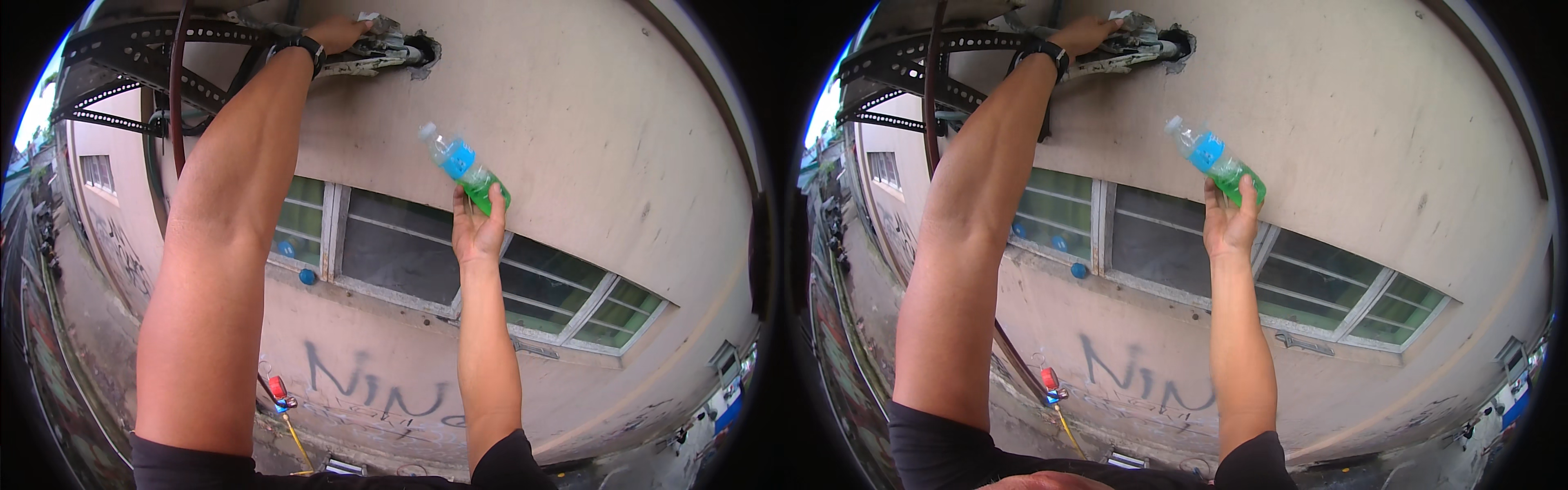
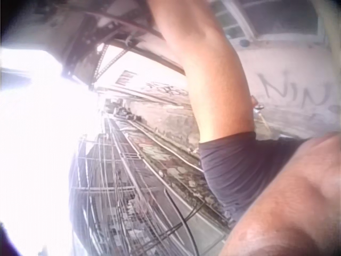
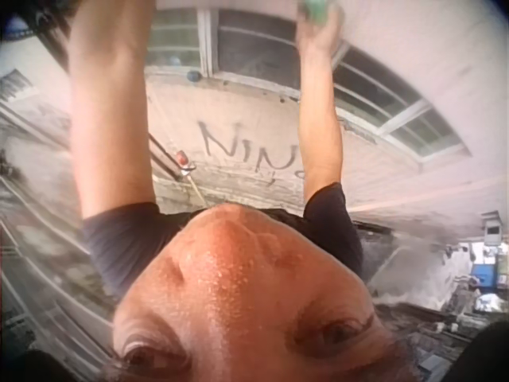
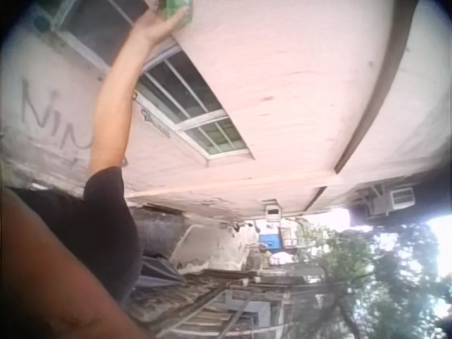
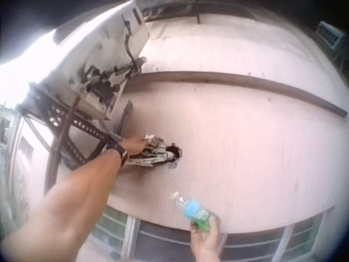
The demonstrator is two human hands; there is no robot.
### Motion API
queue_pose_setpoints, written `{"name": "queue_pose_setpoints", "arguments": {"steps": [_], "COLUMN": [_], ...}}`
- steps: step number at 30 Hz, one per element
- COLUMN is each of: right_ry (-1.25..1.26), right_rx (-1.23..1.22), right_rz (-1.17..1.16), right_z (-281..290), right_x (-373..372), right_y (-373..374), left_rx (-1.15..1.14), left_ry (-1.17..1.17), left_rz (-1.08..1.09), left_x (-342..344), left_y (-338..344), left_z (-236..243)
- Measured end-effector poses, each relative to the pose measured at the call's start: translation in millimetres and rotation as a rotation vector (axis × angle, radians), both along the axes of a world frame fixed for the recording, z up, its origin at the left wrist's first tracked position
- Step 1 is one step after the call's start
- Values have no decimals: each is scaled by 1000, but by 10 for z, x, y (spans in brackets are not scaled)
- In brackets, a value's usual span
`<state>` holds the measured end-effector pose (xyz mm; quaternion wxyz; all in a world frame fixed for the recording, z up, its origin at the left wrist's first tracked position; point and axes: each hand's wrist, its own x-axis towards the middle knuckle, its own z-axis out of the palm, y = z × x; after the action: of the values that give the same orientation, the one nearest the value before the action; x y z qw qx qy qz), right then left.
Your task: The person stands on a ladder next to an exterior wall and uses a wrench to tighten or loosen a fitting on a small pressurized tank connected to an air conditioning unit. The person then picks up a bottle of green liquid, pours some onto the AC pipe connection to check for leaks, and wipes the area with their fingers.
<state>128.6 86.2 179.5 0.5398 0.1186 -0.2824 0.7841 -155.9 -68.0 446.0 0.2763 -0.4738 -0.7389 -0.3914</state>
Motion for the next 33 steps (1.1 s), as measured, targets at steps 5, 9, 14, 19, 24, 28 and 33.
{"name": "queue_pose_setpoints", "arguments": {"steps": [5,9,14,19,24,28,33], "right_ry": [-61,-97,-52,-47,-68,-119,-274], "right_rx": [-81,-180,-330,-360,-339,-291,-187], "right_rz": [125,145,314,288,462,413,334], "right_z": [-995,-1807,-2583,-2978,-3513,-3832,-3740], "right_x": [306,509,705,801,1042,1086,1307], "right_y": [6,27,40,-156,-163,-284,-270], "left_rx": [2,46,83,51,54,69,-17], "left_ry": [62,32,-32,-28,-80,-16,-203], "left_rz": [-41,-80,-129,-187,-126,-14,-173], "left_x": [-46,-30,-79,-181,-14,-86,114], "left_y": [-76,-49,-43,-80,-36,-90,-125], "left_z": [30,-7,-41,9,-17,29,40]}}
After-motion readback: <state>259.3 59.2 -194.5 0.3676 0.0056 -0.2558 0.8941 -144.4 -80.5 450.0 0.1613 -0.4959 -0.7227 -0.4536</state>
